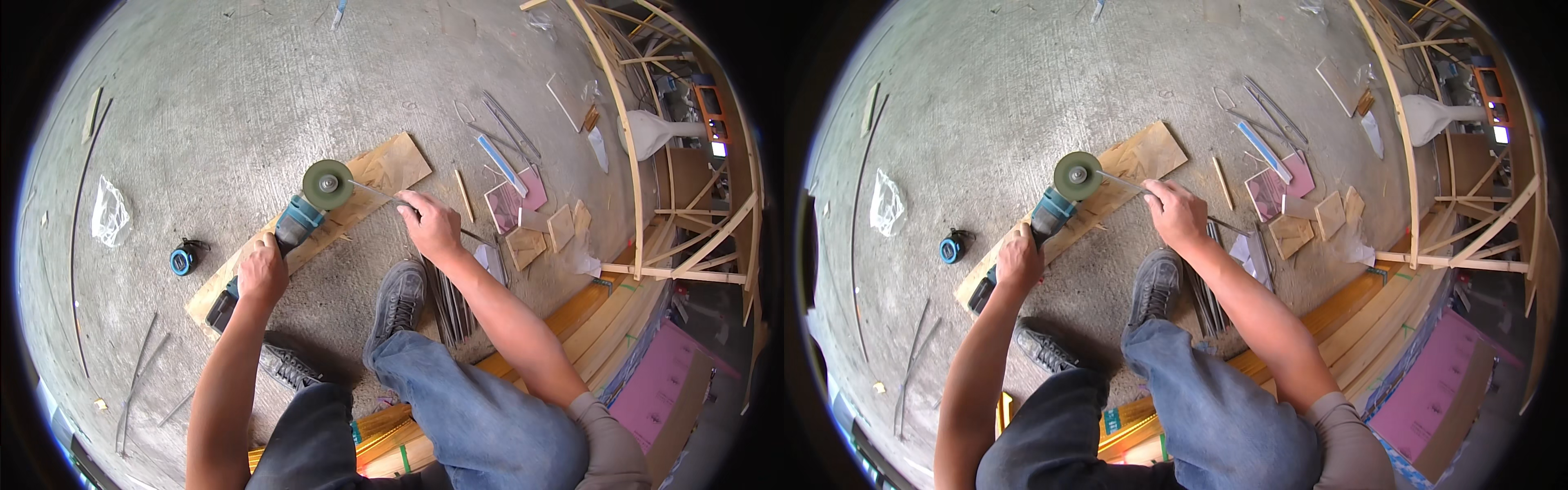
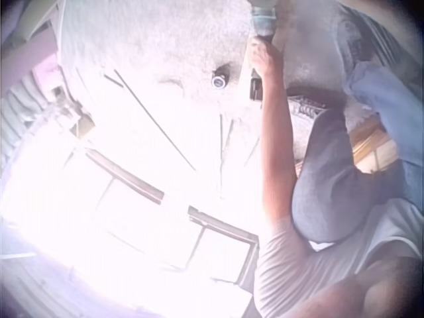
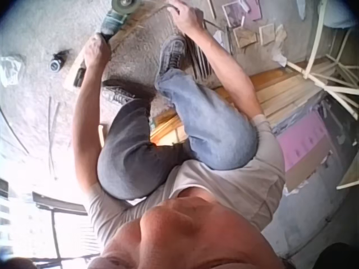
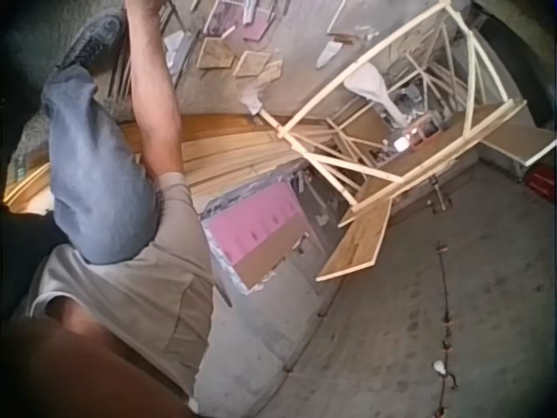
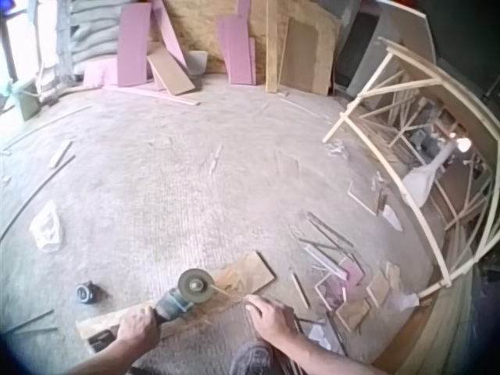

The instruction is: The person sits on the floor and uses an angle grinder to grind the ends of multiple metal rods. They hold the grinder with the left hand and feed each rod into the spinning disc with the right hand, producing sparks. The rods are handled one at a time and placed back on the floor after grinding.

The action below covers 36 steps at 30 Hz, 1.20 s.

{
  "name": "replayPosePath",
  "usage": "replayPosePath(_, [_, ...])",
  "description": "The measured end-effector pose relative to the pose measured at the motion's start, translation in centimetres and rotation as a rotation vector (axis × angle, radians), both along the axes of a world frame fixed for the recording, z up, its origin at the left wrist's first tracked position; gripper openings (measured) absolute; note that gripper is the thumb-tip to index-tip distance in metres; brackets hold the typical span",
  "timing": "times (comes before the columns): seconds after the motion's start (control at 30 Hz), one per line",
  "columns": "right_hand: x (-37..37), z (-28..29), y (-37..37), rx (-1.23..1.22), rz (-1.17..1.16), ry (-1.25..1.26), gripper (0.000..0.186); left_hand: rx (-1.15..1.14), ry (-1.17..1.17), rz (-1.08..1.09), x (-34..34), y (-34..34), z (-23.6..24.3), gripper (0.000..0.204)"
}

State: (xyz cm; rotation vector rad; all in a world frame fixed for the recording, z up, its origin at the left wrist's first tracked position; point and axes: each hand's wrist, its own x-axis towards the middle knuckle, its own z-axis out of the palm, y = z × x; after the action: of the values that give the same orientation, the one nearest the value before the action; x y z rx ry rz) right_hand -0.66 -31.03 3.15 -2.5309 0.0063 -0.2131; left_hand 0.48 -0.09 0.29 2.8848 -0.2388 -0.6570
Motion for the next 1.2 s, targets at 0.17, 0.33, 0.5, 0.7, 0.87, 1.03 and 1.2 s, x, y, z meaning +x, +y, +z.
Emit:
replayPosePath(0.17, [0.1,0.6,0.1,-0.095,0.028,-0.010,0.017,0.003,0.024,0.008,0.0,0.0,-0.1,0.024])
replayPosePath(0.33, [0.0,0.4,-0.1,-0.194,0.093,-0.075,0.014,-0.006,0.037,0.017,0.1,-0.1,0.2,0.025])
replayPosePath(0.5, [-0.1,0.5,0.0,-0.221,0.127,-0.081,0.016,-0.009,0.024,0.018,0.0,0.0,0.1,0.025])
replayPosePath(0.7, [-0.4,1.0,-0.2,-0.248,0.192,-0.056,0.021,-0.006,0.042,0.019,0.1,-0.1,0.3,0.025])
replayPosePath(0.87, [-0.4,1.3,-0.1,-0.280,0.210,0.006,0.025,-0.013,0.034,0.021,0.1,0.0,0.1,0.025])
replayPosePath(1.03, [-0.2,1.4,-0.4,-0.301,0.225,0.068,0.019,-0.009,0.042,0.013,0.1,-0.1,0.1,0.026])
replayPosePath(1.2, [0.2,2.6,0.1,-0.312,0.258,0.193,0.023,-0.011,0.037,0.015,0.0,0.1,-0.1,0.027])
